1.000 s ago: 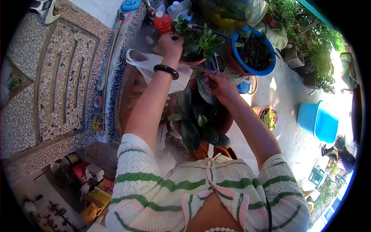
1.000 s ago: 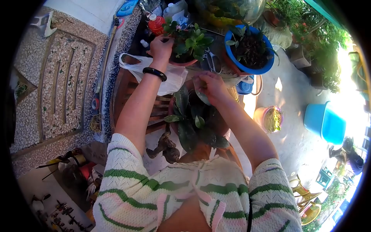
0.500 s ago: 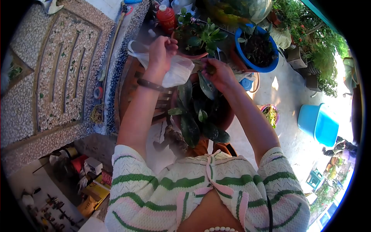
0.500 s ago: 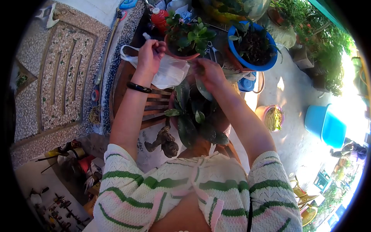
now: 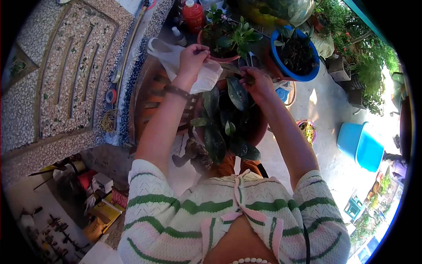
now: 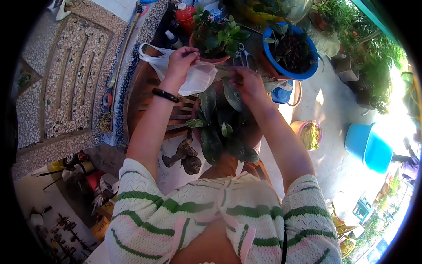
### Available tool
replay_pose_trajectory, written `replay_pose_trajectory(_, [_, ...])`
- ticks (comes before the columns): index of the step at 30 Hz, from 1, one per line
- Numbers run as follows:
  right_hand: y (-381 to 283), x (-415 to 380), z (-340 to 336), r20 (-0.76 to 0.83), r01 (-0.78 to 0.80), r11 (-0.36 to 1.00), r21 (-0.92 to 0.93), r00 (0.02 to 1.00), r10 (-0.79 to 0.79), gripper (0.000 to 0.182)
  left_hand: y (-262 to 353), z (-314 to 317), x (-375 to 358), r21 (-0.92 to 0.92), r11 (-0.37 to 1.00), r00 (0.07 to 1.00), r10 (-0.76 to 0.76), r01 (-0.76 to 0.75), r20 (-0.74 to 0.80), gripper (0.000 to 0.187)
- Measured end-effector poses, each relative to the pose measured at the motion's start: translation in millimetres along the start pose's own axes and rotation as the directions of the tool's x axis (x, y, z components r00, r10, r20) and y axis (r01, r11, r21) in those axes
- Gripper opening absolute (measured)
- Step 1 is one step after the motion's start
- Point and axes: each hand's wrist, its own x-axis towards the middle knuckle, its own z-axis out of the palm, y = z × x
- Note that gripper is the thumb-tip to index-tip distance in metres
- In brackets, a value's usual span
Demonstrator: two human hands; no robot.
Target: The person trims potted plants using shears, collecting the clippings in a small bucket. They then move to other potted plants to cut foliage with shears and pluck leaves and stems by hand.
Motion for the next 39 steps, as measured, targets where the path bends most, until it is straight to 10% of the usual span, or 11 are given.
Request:
replay_pose_trajectory(7, [4.3, -8.9, -15.3, 0.012, 0.016, 1.0, -0.009, 1.0, -0.016, 0.022, 2.0, 20.8, 20.3, 0.784, 0.542, 0.934, 0.332, -0.304, 0.133, 0.027])
replay_pose_trajectory(18, [3.8, -19.8, -35.0, -0.045, 0.018, 1.0, -0.026, 0.999, -0.019, 0.022, -1.5, 42.7, 19.6, 0.987, 0.069, 0.915, 0.389, -0.143, 0.105, 0.01])
replay_pose_trajectory(27, [6.8, -22.0, -39.4, -0.055, 0.015, 1.0, -0.024, 0.998, -0.016, 0.022, -7.8, 32.2, 19.9, 0.913, 0.261, 0.81, 0.576, -0.312, 0.112, 0.008])
replay_pose_trajectory(30, [6.7, -26.4, -38.3, -0.024, 0.058, 0.994, -0.092, 0.998, -0.06, 0.02, -10.7, 22.6, 23.8, 0.698, 0.569, 0.794, 0.608, -0.435, -0.001, 0.017])
replay_pose_trajectory(32, [15.2, -20.4, -44.8, 0.012, 0.124, 0.972, -0.197, 0.992, -0.124, 0.021, -7.9, 15.5, 19.4, 0.216, 0.956, 0.953, 0.238, -0.196, -0.187, 0.016])
replay_pose_trajectory(36, [53.4, 25.7, -78.9, -0.031, 0.157, 0.983, -0.093, 0.986, -0.161, 0.021, 8.5, 4.8, 9.9, -0.465, 0.88, 0.965, -0.199, 0.097, -0.174, 0.017])
replay_pose_trajectory(39, [49.5, 29.0, -76.1, 0.0, 0.137, 0.984, -0.115, 0.99, -0.138, 0.021, 3.7, -6.9, 21.2, -0.296, 0.948, 0.983, -0.155, 0.12, -0.099, 0.01])
